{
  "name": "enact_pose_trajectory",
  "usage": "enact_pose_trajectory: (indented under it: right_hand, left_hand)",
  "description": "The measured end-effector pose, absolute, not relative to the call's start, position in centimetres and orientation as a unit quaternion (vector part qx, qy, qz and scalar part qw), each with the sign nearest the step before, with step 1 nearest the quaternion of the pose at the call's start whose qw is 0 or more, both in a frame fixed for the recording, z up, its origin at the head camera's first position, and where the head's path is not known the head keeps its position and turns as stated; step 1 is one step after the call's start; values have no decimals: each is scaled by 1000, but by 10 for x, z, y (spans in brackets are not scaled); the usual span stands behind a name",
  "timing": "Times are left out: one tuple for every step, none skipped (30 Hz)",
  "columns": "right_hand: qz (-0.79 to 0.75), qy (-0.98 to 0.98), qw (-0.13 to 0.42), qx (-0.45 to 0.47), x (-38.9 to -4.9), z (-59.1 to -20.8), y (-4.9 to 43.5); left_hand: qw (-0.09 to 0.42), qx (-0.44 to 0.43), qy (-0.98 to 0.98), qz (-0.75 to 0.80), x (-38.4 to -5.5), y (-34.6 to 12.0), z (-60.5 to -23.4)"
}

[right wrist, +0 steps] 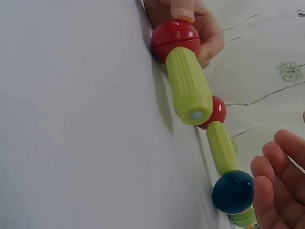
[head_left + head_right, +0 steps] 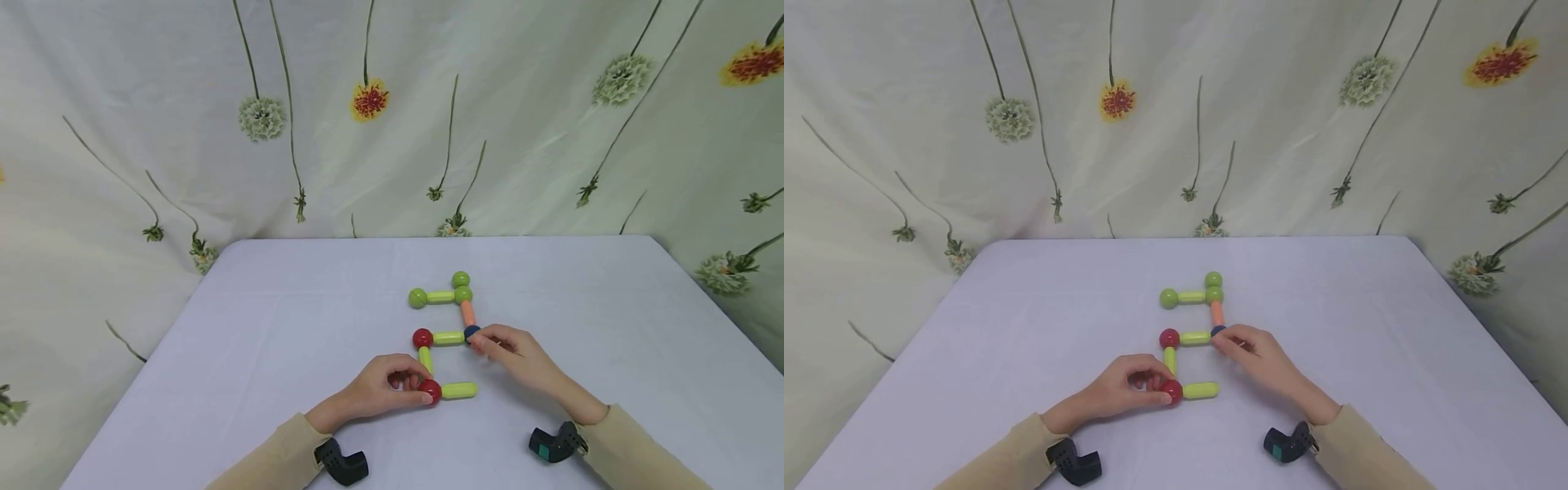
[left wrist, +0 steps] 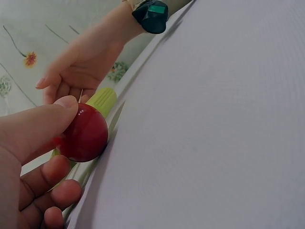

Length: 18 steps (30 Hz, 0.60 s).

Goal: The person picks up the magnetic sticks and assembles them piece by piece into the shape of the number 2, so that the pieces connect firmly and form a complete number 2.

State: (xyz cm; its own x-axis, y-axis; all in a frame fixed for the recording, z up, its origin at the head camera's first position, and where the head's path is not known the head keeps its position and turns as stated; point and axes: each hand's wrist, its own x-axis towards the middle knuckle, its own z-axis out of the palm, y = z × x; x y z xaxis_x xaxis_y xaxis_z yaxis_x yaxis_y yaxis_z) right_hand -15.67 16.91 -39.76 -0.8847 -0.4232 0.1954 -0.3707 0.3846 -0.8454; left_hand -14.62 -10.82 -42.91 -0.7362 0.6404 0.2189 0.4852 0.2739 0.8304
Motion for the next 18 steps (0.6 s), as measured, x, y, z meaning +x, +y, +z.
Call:
enact_pose_trajectory:
  right_hand:
    - [-502, 832, 23, -235, -159, -396, 169]
    - [-503, 833, 20, -230, -161, -395, 169]
    - [-504, 833, 15, -228, -164, -394, 168]
    - [-503, 834, 9, -226, -166, -393, 168]
    - [-505, 833, 4, -225, -169, -391, 167]
    - [-504, 834, -3, -224, -172, -390, 167]
    - [-505, 835, -8, -221, -174, -389, 166]
    - [-503, 836, -13, -219, -177, -389, 165]
    - [-502, 837, -18, -217, -179, -388, 165]
    - [-500, 839, -22, -214, -182, -388, 164]
    - [-498, 841, -25, -210, -185, -387, 164]
    - [-494, 844, -30, -205, -189, -387, 164]
    - [-490, 848, -34, -199, -192, -387, 163]
    - [-485, 852, -38, -194, -196, -388, 163]
    - [-482, 855, -41, -187, -200, -388, 163]
    - [-480, 857, -45, -181, -204, -389, 163]
    - [-477, 860, -48, -176, -207, -389, 163]
    - [-478, 860, -51, -172, -211, -390, 164]
  left_hand:
    - [79, 353, 795, 487, -146, -108, -429]
    - [79, 352, 795, 487, -146, -109, -429]
    - [79, 352, 796, 487, -146, -109, -428]
    - [80, 351, 796, 487, -146, -109, -428]
    - [80, 351, 795, 487, -145, -109, -428]
    - [80, 351, 795, 488, -145, -109, -428]
    - [80, 352, 795, 488, -145, -108, -427]
    - [80, 352, 794, 489, -145, -109, -427]
    - [81, 352, 794, 488, -145, -108, -427]
    - [81, 352, 794, 489, -145, -109, -427]
    - [80, 352, 795, 488, -145, -109, -427]
    - [80, 352, 794, 488, -145, -109, -427]
    - [81, 352, 794, 488, -145, -109, -427]
    - [80, 353, 794, 489, -145, -109, -426]
    - [79, 354, 793, 490, -145, -109, -426]
    - [79, 355, 792, 490, -145, -109, -426]
    - [78, 356, 791, 491, -145, -109, -426]
    - [78, 357, 790, 492, -144, -109, -426]
